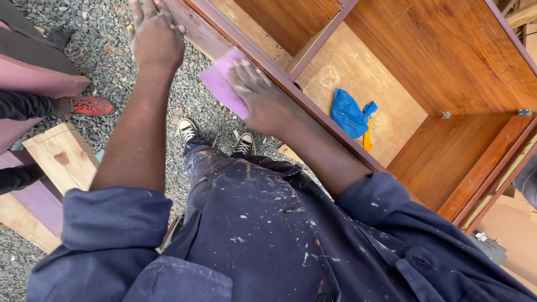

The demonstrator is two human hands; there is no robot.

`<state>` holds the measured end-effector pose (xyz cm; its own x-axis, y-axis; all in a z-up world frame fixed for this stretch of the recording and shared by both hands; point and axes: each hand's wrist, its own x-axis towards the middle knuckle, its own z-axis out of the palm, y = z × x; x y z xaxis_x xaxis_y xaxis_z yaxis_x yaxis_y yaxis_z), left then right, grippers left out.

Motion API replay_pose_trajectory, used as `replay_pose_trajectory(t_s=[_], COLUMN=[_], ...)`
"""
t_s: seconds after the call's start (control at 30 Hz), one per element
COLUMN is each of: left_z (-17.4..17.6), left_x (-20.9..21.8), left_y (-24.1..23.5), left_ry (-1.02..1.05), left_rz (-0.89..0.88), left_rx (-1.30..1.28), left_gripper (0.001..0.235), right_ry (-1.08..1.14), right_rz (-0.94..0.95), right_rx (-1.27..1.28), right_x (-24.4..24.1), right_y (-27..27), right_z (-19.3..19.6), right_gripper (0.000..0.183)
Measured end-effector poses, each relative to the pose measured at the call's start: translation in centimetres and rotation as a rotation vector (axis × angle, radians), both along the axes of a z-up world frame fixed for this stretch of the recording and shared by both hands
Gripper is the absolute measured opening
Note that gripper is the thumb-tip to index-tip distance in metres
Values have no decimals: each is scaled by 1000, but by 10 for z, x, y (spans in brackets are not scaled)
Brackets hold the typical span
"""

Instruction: The person holds a container of wood finish and a cloth, then uses a piece of sandpaper to sand the edges and surfaces of a wooden cabinet. The person moves around the cabinet to sand different sections, including the top edge and side panels.

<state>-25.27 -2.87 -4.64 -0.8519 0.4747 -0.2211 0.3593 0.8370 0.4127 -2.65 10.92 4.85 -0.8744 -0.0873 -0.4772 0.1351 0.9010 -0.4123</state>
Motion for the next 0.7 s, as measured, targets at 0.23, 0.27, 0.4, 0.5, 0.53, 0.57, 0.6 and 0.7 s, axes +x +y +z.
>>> replay_pose_trajectory(t_s=[0.23, 0.27, 0.4, 0.5, 0.53, 0.57, 0.6, 0.7], left_z=[31, 27, 25, 30, 33, 36, 42, 54], left_x=[-22, -24, -29, -33, -32, -31, -29, -20], left_y=[-21, -25, -24, -17, -16, -15, -14, -15], left_ry=[-134, -156, -230, -232, -231, -230, -229, -259], left_rz=[-219, -240, -235, -137, -167, -198, -185, -177], left_rx=[0, 2, 11, -42, -53, -63, -58, -143], left_gripper=[58, 62, 63, 58, 57, 58, 58, 58], right_ry=[208, 258, -30, 210, 104, -1, 0, -121], right_rz=[166, 164, 84, 88, 59, 30, 42, -69], right_rx=[39, -12, 97, 26, 48, 71, 75, 77], right_x=[135, 168, 153, 72, 36, 0, -18, -23], right_y=[42, 51, 44, 28, 14, 0, -6, -12], right_z=[-14, -12, -13, -27, -18, -9, -2, 3], right_gripper=[66, 59, 86, 86, 89, 92, 92, 101])
